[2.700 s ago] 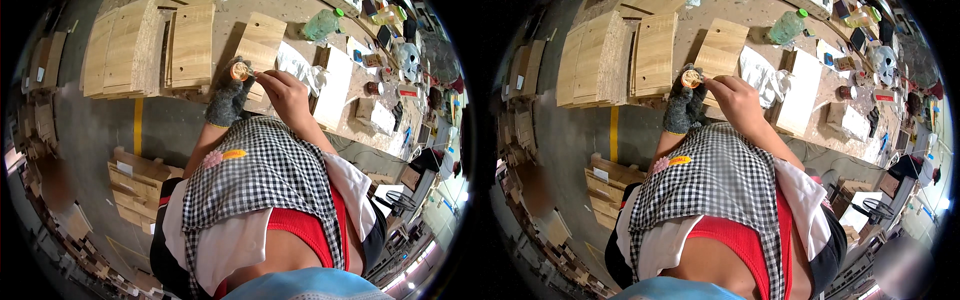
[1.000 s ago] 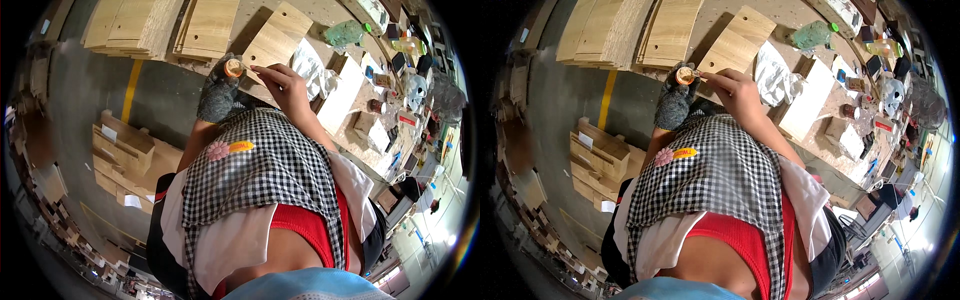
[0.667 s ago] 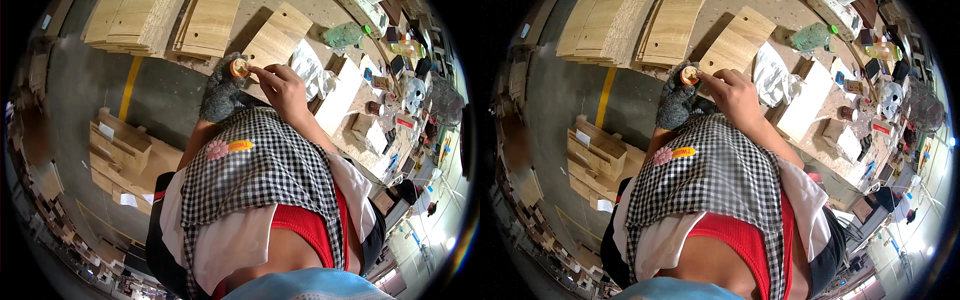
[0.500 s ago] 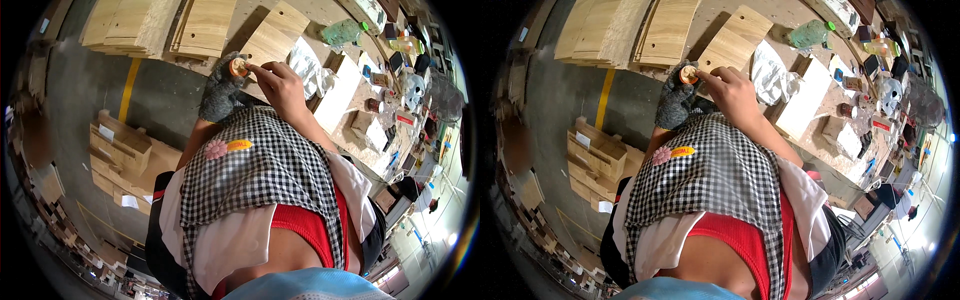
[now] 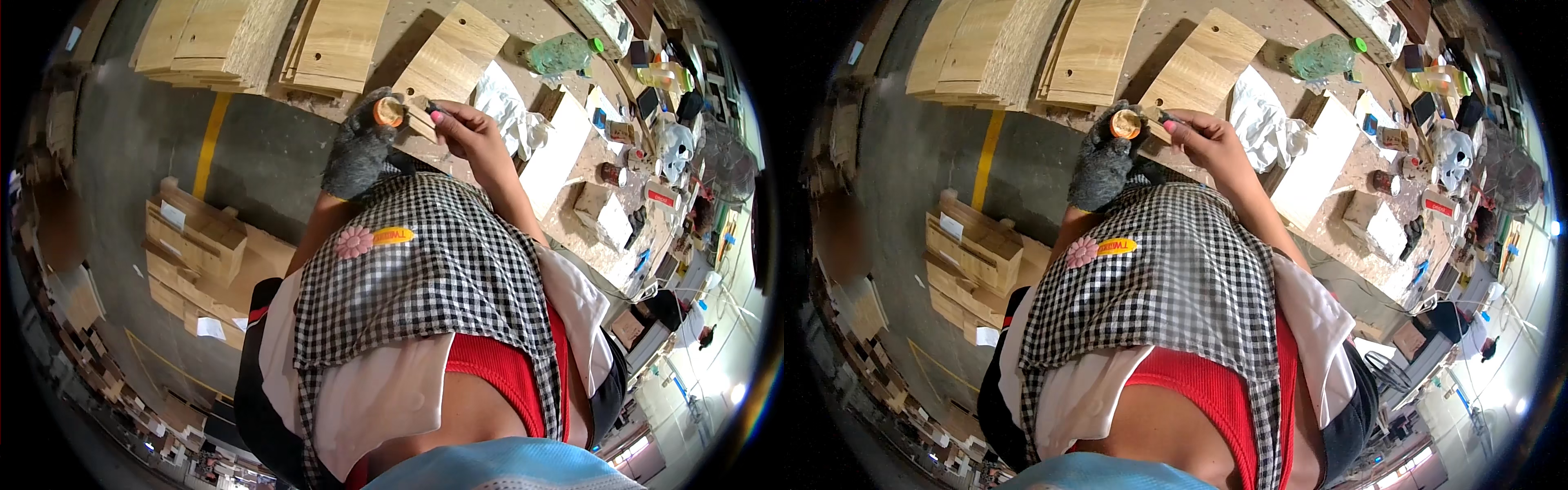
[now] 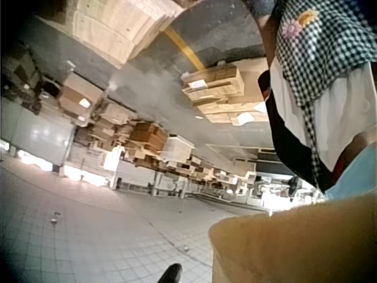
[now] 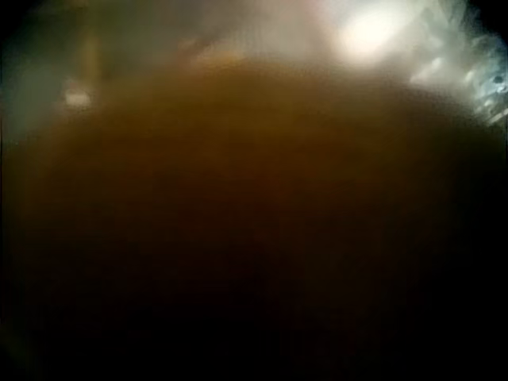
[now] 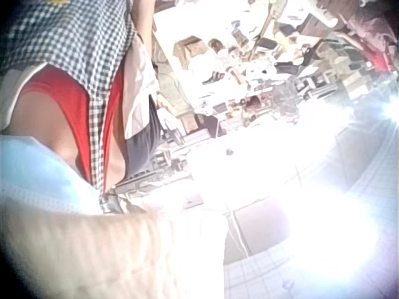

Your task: The person wipes several wooden blocks with a white cloth, handles a plastic bottle, and applies a substance to the edge of one block using a small tool.

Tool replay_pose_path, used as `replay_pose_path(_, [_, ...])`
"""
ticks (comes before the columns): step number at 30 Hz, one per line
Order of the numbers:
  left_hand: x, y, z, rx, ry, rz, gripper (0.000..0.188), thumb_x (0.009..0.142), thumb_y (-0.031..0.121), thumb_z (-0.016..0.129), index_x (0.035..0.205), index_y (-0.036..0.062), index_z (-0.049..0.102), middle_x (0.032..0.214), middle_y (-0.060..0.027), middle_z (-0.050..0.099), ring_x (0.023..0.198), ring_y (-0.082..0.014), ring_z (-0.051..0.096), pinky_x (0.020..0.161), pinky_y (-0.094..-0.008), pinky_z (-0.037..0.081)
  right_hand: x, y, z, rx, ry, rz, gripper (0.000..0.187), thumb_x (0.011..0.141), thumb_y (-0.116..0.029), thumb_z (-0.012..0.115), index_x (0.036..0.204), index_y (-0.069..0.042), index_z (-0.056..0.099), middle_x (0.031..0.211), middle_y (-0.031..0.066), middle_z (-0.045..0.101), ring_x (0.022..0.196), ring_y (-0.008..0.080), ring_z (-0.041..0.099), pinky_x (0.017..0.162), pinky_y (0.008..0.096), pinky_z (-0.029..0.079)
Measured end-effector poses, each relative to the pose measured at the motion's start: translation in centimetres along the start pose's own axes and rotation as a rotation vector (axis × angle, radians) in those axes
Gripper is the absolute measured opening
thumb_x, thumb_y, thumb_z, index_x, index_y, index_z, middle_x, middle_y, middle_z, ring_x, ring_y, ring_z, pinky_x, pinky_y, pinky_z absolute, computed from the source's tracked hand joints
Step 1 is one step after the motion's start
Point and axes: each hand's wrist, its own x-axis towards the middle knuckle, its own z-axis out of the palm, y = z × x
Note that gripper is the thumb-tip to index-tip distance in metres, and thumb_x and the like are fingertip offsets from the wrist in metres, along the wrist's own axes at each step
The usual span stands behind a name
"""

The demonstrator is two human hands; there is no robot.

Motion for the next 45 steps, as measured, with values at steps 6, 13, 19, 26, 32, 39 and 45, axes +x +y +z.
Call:
replay_pose_path(6, [-1.7,-2.6,-4.5,-0.263,0.083,-0.129,0.047,0.094,0.005,0.063,0.137,-0.0005,0.047,0.133,-0.0147,0.055,0.121,-0.0237,0.055,0.106,-0.036,0.046,3.7,2.2,-2.8,-0.173,0.005,-0.086,0.033,0.1,-0.031,0.058,0.121,-0.007,0.066,0.069,-0.0085,0.046,0.059,0.002,0.034,0.052,0.0197,0.026])
replay_pose_path(13, [-1.9,-1.3,-3.8,0.117,-0.017,-0.371,0.042,0.095,0.005,0.062,0.135,0.0009,0.05,0.12,-0.0093,0.061,0.108,-0.0159,0.059,0.093,-0.0282,0.05,7.8,3.2,-3.1,-0.443,0.029,-0.288,0.023,0.09,-0.014,0.071,0.109,-0.002,0.066,0.086,0.0029,0.068,0.079,0.005,0.058,0.072,0.0231,0.048])
replay_pose_path(19, [-1.2,-2.4,-4.1,0.121,-0.05,-0.301,0.041,0.094,0.011,0.063,0.132,-0.0014,0.052,0.118,-0.0105,0.063,0.107,-0.0159,0.06,0.092,-0.0287,0.05,8.5,2.9,-3.1,-0.039,0.084,-0.267,0.018,0.083,-0.011,0.078,0.092,-0.001,0.066,0.08,0.0038,0.067,0.07,0.0091,0.059,0.063,0.0244,0.047])
replay_pose_path(26, [-0.8,-1.7,-3.4,0.319,-0.07,-0.309,0.043,0.092,0.016,0.067,0.13,-0.0016,0.055,0.12,-0.0124,0.063,0.109,-0.0185,0.06,0.094,-0.0323,0.049,11.8,5.2,-2.8,0.156,-0.014,-0.14,0.017,0.09,-0.013,0.071,0.093,0.001,0.061,0.08,0.007,0.067,0.071,0.0143,0.065,0.067,0.0274,0.055])
replay_pose_path(32, [-0.6,-2.0,-3.7,0.432,-0.143,-0.199,0.05,0.09,0.029,0.067,0.13,0.0007,0.054,0.122,-0.0183,0.062,0.114,-0.0269,0.06,0.098,-0.0364,0.046,11.8,6.4,-1.8,0.023,0.088,-0.153,0.02,0.091,-0.014,0.07,0.1,0.001,0.061,0.084,0.0077,0.068,0.072,0.015,0.067,0.064,0.0284,0.056])
replay_pose_path(39, [-0.6,-0.9,-3.3,0.62,-0.156,-0.25,0.052,0.095,0.03,0.063,0.136,0.0016,0.05,0.127,-0.0144,0.061,0.116,-0.0222,0.058,0.099,-0.0334,0.046,11.8,7.2,-1.6,-0.27,0.115,-0.185,0.024,0.091,-0.019,0.071,0.098,0.0,0.06,0.083,0.0064,0.068,0.071,0.0136,0.067,0.061,0.0256,0.055])
replay_pose_path(45, [-0.6,-3.2,-4.4,0.345,-0.145,-0.271,0.05,0.093,0.028,0.065,0.134,0.0007,0.052,0.127,-0.0155,0.06,0.116,-0.0232,0.058,0.099,-0.0341,0.046,11.5,6.9,-1.3,-0.275,0.113,-0.168,0.025,0.091,-0.02,0.071,0.099,0.001,0.06,0.081,0.0078,0.067,0.07,0.0141,0.067,0.059,0.0253,0.054])
